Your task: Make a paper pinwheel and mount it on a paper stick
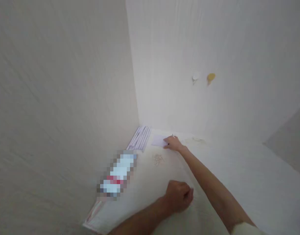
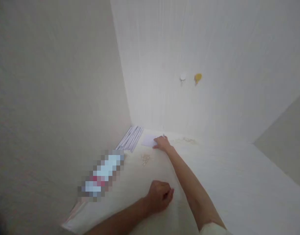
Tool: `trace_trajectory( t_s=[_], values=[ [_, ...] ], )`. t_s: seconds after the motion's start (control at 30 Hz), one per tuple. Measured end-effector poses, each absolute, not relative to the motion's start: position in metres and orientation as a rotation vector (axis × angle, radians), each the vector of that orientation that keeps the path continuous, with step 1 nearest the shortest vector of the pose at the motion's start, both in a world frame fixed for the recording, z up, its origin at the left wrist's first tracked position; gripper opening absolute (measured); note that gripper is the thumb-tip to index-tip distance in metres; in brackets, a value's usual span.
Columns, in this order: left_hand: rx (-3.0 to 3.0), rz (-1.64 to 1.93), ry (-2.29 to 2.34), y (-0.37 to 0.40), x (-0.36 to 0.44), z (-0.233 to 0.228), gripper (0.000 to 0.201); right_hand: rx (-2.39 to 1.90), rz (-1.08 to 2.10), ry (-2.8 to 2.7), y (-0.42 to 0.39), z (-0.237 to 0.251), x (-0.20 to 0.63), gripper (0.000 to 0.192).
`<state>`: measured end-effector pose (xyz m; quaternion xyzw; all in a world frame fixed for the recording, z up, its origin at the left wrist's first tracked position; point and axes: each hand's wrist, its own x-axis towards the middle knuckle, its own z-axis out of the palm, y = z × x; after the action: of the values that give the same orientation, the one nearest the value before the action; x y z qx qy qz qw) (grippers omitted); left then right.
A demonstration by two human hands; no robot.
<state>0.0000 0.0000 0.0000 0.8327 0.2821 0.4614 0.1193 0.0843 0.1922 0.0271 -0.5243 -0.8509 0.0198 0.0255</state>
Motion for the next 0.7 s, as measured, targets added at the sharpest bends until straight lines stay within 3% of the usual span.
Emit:
trace_trajectory(
  t_s=[0.7],
  values=[
    [2.49, 1.265, 0.814, -0.004, 0.009, 0.001, 0.03, -1.457, -0.146, -2.84, 0.176, 0.038, 0.086, 0.023]
  ],
)
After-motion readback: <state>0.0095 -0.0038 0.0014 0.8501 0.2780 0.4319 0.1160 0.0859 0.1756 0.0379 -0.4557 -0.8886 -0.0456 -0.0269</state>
